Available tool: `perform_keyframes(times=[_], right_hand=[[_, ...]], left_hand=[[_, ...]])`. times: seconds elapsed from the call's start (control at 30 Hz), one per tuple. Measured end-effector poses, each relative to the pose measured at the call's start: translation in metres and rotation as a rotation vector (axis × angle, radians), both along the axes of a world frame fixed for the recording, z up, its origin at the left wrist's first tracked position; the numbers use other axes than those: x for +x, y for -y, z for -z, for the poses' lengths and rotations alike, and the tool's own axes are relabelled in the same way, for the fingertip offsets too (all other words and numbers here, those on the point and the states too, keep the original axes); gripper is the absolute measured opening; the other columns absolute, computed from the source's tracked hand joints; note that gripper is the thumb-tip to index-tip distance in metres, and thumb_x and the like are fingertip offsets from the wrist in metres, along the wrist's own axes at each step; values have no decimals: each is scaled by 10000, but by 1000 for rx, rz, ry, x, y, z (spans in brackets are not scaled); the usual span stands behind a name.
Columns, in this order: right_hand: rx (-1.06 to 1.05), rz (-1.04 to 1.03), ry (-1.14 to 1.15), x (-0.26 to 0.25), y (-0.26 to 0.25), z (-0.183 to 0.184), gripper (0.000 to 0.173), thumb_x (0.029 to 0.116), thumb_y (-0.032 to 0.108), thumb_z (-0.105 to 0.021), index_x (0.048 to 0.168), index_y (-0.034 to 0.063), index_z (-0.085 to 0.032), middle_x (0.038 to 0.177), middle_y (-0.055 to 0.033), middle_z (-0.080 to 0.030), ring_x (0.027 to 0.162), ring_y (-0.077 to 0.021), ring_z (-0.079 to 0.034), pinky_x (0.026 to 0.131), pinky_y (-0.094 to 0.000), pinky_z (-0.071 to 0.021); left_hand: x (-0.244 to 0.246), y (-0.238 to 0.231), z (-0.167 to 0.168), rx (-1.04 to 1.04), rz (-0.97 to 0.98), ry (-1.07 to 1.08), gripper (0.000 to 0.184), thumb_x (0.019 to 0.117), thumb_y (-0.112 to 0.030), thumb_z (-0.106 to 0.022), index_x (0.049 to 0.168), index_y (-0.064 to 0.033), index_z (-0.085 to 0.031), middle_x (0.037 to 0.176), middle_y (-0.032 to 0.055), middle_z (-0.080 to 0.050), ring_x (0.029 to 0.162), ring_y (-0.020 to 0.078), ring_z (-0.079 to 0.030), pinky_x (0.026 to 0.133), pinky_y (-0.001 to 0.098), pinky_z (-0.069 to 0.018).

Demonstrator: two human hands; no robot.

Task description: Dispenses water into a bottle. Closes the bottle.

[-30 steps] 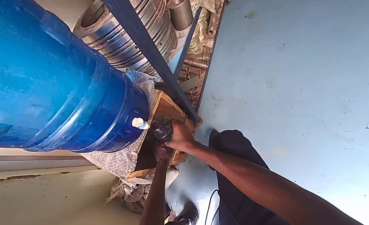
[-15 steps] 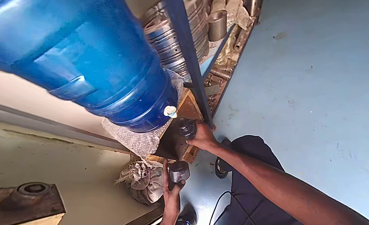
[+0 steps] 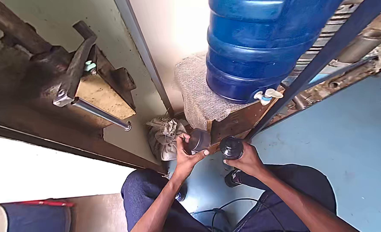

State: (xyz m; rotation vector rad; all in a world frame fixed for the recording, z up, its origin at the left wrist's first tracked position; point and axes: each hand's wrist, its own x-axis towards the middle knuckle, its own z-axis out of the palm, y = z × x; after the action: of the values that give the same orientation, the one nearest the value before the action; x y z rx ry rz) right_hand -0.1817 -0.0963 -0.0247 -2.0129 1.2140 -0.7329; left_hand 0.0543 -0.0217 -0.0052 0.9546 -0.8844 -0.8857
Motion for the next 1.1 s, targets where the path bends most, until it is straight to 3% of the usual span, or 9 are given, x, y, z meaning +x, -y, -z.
perform_keyframes(times=[0.1,0.23,0.67,0.8,0.87,0.93,1.0,1.03,1.1], right_hand=[[28,-61,-22,20,-12,2,786,606,367,-912,1247,6,-636,1157,-99,-715,1111,-130,-669,1011,-320,-523],[69,-117,-37,44,-21,-4,755,614,339,-908,1240,17,-635,1143,-85,-716,1102,-112,-668,1003,-304,-526],[-16,-155,-44,82,-16,7,694,647,374,-879,1172,-19,-652,1059,-140,-721,1030,-212,-700,934,-406,-558],[-17,-143,-35,80,-15,7,697,651,390,-883,1182,4,-648,1057,-121,-721,1028,-194,-698,930,-406,-561],[-8,-151,-23,77,-13,7,701,637,389,-891,1177,13,-648,1061,-107,-718,1032,-181,-693,932,-402,-560],[6,-151,-3,74,-12,6,701,615,400,-905,1152,23,-659,1038,-85,-719,1014,-150,-693,921,-380,-565],[26,-139,4,72,-12,4,715,596,412,-919,1142,30,-662,1026,-73,-721,1004,-135,-692,912,-376,-566],[29,-135,3,71,-12,4,721,597,421,-919,1150,36,-661,1030,-67,-721,1008,-128,-690,914,-373,-566],[19,-132,5,68,-12,3,723,602,424,-913,1160,40,-660,1028,-60,-722,1004,-122,-689,908,-371,-568]], left_hand=[[1,-1,-3,-49,24,54,739,626,-102,-944,1149,-132,-424,1045,29,-625,1016,150,-653,918,368,-582],[3,-5,0,-68,31,192,724,613,-192,-970,1139,-152,-474,1044,-21,-602,1028,96,-622,940,321,-558],[24,-3,20,27,28,575,703,691,-270,-935,1237,-60,-544,1215,96,-615,1189,172,-579,1042,373,-489],[24,0,18,16,103,529,710,703,-209,-922,1269,-75,-515,1225,75,-602,1176,151,-588,1023,359,-512],[24,1,15,-3,169,451,702,704,-120,-903,1293,-86,-522,1321,82,-581,1256,183,-563,1053,385,-510],[23,1,12,11,249,303,710,703,-43,-852,1358,-94,-584,1592,118,-377,1446,270,-412,1112,447,-484],[24,0,10,114,266,162,774,714,-24,-778,1447,-173,-576,1691,53,-176,1479,272,-341,1069,465,-501],[25,-2,10,172,205,115,785,740,-34,-726,1483,-210,-541,1695,20,-186,1461,258,-371,1043,470,-508],[30,-2,10,297,-24,29,701,844,-37,-580,1515,-219,-491,1610,14,-390,1318,229,-531,956,455,-532]])
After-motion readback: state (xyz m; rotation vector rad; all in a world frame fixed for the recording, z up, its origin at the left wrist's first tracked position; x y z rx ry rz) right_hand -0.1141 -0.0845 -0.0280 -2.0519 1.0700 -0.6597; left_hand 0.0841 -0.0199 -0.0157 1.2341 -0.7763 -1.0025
